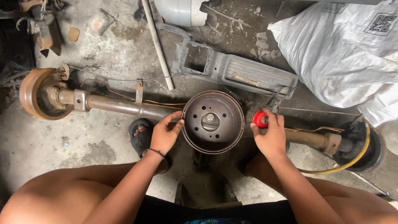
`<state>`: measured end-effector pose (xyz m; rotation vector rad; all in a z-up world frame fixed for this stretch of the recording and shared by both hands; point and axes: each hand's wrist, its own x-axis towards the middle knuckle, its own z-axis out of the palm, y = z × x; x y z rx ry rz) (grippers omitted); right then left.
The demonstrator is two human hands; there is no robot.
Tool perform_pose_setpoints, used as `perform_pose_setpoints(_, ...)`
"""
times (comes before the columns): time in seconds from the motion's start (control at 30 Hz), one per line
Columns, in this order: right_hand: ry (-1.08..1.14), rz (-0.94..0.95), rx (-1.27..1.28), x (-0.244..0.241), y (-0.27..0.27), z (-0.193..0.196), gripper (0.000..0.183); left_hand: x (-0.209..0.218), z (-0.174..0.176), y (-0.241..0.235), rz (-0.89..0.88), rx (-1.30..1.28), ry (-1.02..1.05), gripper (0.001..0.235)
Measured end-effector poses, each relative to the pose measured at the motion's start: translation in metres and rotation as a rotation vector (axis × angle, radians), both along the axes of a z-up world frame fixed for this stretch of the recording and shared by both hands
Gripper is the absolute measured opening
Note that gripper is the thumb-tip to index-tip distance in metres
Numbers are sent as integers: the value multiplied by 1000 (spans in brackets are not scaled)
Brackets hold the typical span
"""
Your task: The person cleans a brake drum using a wire brush and a red sanding disc. They rotate the drum to access different areas and switch between tools to remove rust and debris from the surface.
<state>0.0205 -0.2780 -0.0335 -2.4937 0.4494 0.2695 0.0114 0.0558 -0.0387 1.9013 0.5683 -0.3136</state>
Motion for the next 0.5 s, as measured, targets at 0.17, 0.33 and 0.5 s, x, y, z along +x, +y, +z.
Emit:
perform_pose_setpoints(0.17,-224,83,-12,9,30,41,64,2,-5,3,-99,293,-146,25)
perform_pose_setpoints(0.33,-295,192,14,7,52,36,66,0,3,-4,-400,992,-498,32)
perform_pose_setpoints(0.5,-383,471,-51,-7,70,40,57,-3,14,-11,-510,1112,-471,33)
